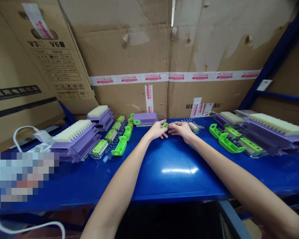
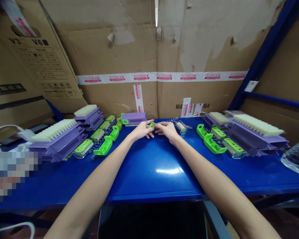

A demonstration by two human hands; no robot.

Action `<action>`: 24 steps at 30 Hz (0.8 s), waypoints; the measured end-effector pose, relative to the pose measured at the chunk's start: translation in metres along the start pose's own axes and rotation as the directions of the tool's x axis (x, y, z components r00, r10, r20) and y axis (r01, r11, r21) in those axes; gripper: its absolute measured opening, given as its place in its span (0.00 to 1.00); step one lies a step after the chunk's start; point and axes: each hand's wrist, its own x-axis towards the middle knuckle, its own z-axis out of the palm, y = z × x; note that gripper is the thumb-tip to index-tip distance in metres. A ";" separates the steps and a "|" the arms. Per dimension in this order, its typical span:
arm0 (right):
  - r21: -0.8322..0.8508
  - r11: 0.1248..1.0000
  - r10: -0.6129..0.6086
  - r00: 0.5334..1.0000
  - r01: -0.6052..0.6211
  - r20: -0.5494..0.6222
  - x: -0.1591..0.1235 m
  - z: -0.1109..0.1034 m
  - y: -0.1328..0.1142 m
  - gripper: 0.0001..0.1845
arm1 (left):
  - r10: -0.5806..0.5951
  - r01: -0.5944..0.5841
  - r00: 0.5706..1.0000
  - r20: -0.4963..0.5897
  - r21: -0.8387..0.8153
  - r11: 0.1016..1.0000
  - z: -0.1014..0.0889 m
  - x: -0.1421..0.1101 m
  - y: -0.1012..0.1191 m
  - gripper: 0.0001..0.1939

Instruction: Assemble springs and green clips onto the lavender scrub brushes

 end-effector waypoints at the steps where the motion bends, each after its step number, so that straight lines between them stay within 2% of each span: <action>1: -0.019 1.000 -0.024 1.000 0.024 0.000 0.000 0.001 0.000 0.05 | 0.008 -0.008 1.000 -0.006 0.008 1.000 0.001 0.001 0.000 0.32; 8: -0.070 0.992 -0.103 0.995 0.104 0.013 -0.001 0.007 0.001 0.09 | 0.046 -0.041 0.996 -0.074 0.064 0.997 0.007 0.007 -0.006 0.28; 14: -0.068 0.992 -0.106 0.994 0.105 -0.016 0.000 0.004 0.001 0.09 | 0.092 -0.082 0.990 -0.104 0.095 0.992 0.010 0.008 -0.011 0.22; 17: -0.068 0.993 -0.099 0.995 0.098 -0.022 0.001 0.002 0.000 0.08 | 0.132 -0.106 0.982 -0.133 0.187 0.977 0.012 0.009 -0.012 0.21; 21: -0.067 0.993 -0.096 0.995 0.095 -0.014 0.001 0.001 -0.002 0.05 | 0.253 -0.167 0.942 -0.222 0.343 0.924 0.012 0.012 -0.017 0.17; 24: -0.076 0.992 -0.102 0.995 0.101 -0.014 0.001 0.001 -0.001 0.04 | 0.260 -0.153 0.936 -0.237 0.391 0.908 0.012 0.014 -0.019 0.16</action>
